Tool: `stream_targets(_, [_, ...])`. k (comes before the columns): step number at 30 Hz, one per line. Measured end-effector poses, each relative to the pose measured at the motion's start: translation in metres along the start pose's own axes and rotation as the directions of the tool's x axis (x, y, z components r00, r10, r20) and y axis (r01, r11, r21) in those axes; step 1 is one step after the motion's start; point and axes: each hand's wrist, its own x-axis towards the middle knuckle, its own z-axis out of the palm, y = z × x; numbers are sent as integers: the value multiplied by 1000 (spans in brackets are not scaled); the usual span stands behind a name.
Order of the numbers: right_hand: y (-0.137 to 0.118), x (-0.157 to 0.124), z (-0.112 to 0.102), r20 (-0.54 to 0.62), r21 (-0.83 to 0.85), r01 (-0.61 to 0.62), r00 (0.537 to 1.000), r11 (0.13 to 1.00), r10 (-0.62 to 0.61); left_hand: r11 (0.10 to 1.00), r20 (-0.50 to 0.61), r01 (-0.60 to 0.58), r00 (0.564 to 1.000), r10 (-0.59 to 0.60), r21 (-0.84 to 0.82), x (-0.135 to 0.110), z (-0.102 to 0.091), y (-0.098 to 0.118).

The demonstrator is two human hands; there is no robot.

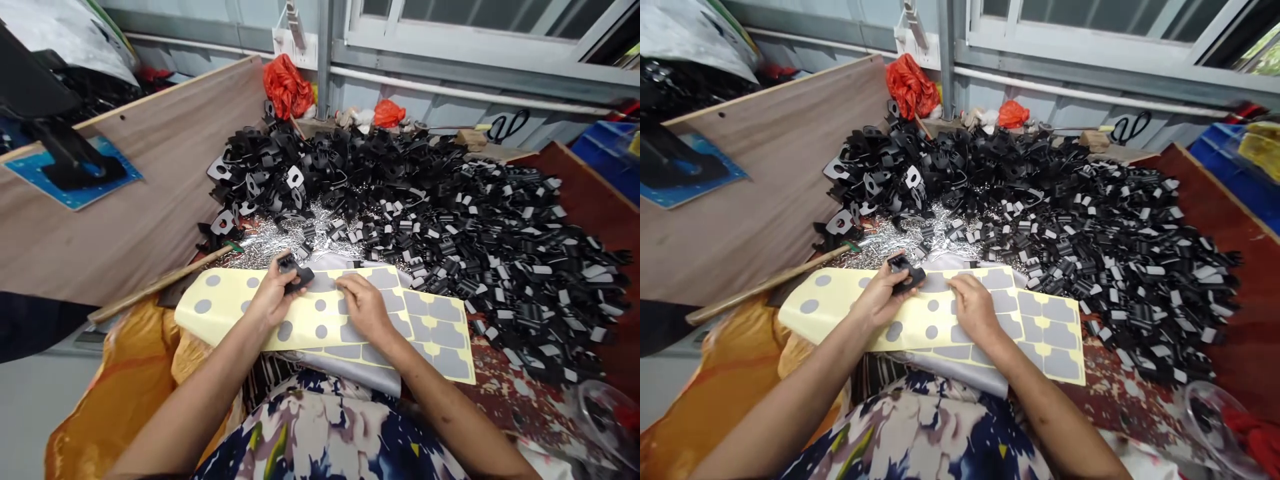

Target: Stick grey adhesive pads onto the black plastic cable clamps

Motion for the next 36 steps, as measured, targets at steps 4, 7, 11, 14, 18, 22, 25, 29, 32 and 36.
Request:
stream_targets(4, [-1, 2, 19, 48, -41, -30, 998, 999, 32, 997, 77, 39, 996, -34, -63, -3, -4, -6])
stream_targets(7, [1, 2, 11, 119, 88, -128, 986, 988, 117, 992, 103, 48, 994, -36, -116, -1, -5, -6])
stream_targets(11, [1, 3, -21, 490, 358, -287, 868, 888, 82, 989, 42, 62, 998, -56, -138, 5, -8, -4])
stream_targets(14, [-4, 2, -36, 506, 548, -358, 862, 756, 42, 993, 36, 10, 999, -6, -119, 3, -7, -3])
stream_targets(18, [-16, -1, -30, 66, 535, -207, 977, 819, 203, 994, 204, 0, 979, 22, -108, -18, 3, 1])
stream_targets(22, [-28, -2, -17, -69, 459, -138, 979, 878, 190, 987, 376, 106, 925, -53, -120, -41, 19, 0])
stream_targets(25, [-32, -1, -12, -72, 443, -131, 981, 887, 181, 987, 407, 117, 911, -60, -115, -46, 27, -5])
stream_targets(29, [-32, -1, -9, -80, 420, -114, 983, 900, 163, 986, 442, 124, 895, -64, -108, -46, 30, -10])
stream_targets(32, [-31, -2, -6, -103, 405, -100, 983, 909, 154, 983, 444, 135, 894, -66, -125, -47, 29, -10])
stream_targets(36, [-30, -4, -4, -117, 400, -100, 980, 911, 159, 977, 444, 161, 892, -82, -143, -48, 29, -9])
